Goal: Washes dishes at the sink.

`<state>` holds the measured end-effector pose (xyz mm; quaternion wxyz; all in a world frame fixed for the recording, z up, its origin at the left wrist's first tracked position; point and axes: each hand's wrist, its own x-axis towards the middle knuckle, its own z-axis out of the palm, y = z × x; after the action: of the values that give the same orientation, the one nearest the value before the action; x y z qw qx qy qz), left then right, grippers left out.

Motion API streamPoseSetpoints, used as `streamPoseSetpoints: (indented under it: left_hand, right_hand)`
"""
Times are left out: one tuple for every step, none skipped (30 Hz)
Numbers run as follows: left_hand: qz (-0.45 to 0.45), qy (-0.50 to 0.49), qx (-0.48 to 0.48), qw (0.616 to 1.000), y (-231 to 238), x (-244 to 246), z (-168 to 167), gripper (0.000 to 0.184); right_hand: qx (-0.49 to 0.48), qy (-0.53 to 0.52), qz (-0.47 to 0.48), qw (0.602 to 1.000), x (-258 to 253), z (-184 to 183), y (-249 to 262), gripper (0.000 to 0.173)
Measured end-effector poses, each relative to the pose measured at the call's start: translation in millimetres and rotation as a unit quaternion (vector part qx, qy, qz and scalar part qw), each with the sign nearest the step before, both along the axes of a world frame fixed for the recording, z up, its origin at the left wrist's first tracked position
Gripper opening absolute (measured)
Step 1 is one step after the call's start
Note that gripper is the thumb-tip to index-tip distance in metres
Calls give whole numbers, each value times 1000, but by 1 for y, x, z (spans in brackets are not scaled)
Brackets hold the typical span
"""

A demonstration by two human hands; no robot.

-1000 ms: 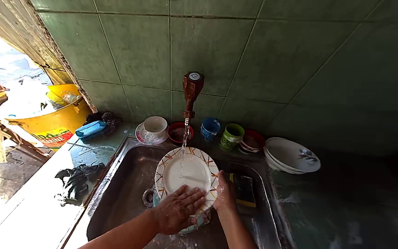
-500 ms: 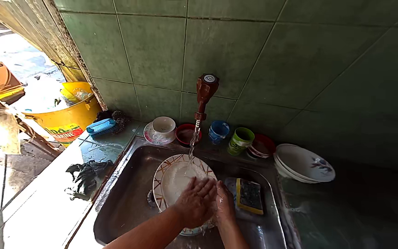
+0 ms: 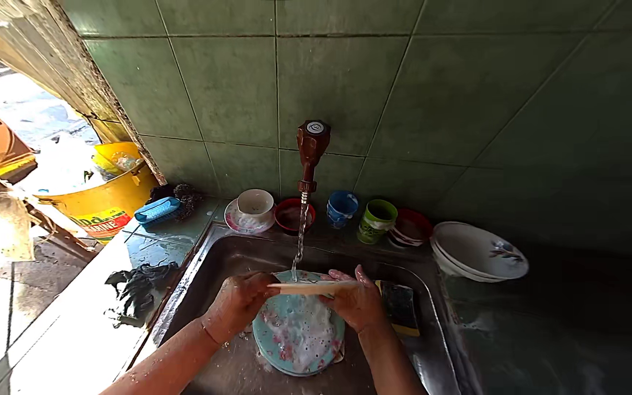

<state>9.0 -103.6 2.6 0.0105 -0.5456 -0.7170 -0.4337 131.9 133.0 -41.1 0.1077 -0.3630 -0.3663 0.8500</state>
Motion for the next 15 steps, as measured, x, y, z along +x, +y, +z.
streamPoseSetpoints:
  left_hand:
    - [47, -113, 15, 992, 2, 2, 1, 28]
    - [99, -216, 27, 971, 7, 3, 1, 25]
    - [148, -316, 39, 936, 14, 2, 0, 24]
    - [185, -396, 59, 898, 20, 0, -5, 26]
    - [204, -455, 79, 864, 26, -1, -11, 29]
    - [213, -496, 92, 837, 31, 1, -16, 31]
    - [216, -527, 100, 816, 36, 4, -21, 33]
    - [218, -549, 102, 800, 40, 7, -24, 35]
    - [214, -565, 98, 791, 43, 12, -26, 35]
    - [205, -577, 91, 785, 45, 17, -26, 35]
    - [193, -590, 82, 780, 47, 21, -24, 33]
    - [176, -600, 71, 777, 47, 24, -21, 30]
    - [159, -608, 59, 776, 46, 27, -16, 29]
    - [145, -612, 47, 776, 46, 28, -10, 27]
    - [134, -613, 38, 778, 45, 29, -4, 27]
  right_hand:
    - [5, 7, 33, 999, -1, 2, 1, 77]
    - [31, 1, 51, 998, -2, 4, 2, 76]
    - [67, -11, 47, 997, -2, 4, 1, 69]
    - [100, -15, 24, 995, -1, 2, 0, 57]
    - [120, -6, -4, 993, 2, -1, 0, 45]
    - [131, 4, -27, 991, 6, -4, 2, 38]
    - [141, 2, -47, 989, 11, -4, 3, 34]
    - [150, -10, -64, 987, 17, -2, 4, 32]
    - [156, -25, -77, 984, 23, 1, 5, 31]
    - [158, -39, -87, 983, 29, 3, 7, 31]
    - [155, -47, -93, 982, 34, 3, 9, 31]
    - [141, -49, -96, 984, 39, 0, 11, 31]
    - [121, -46, -96, 987, 43, -5, 14, 31]
    - [98, -41, -96, 990, 45, -11, 15, 30]
    - [71, -40, -95, 992, 45, -15, 16, 30]
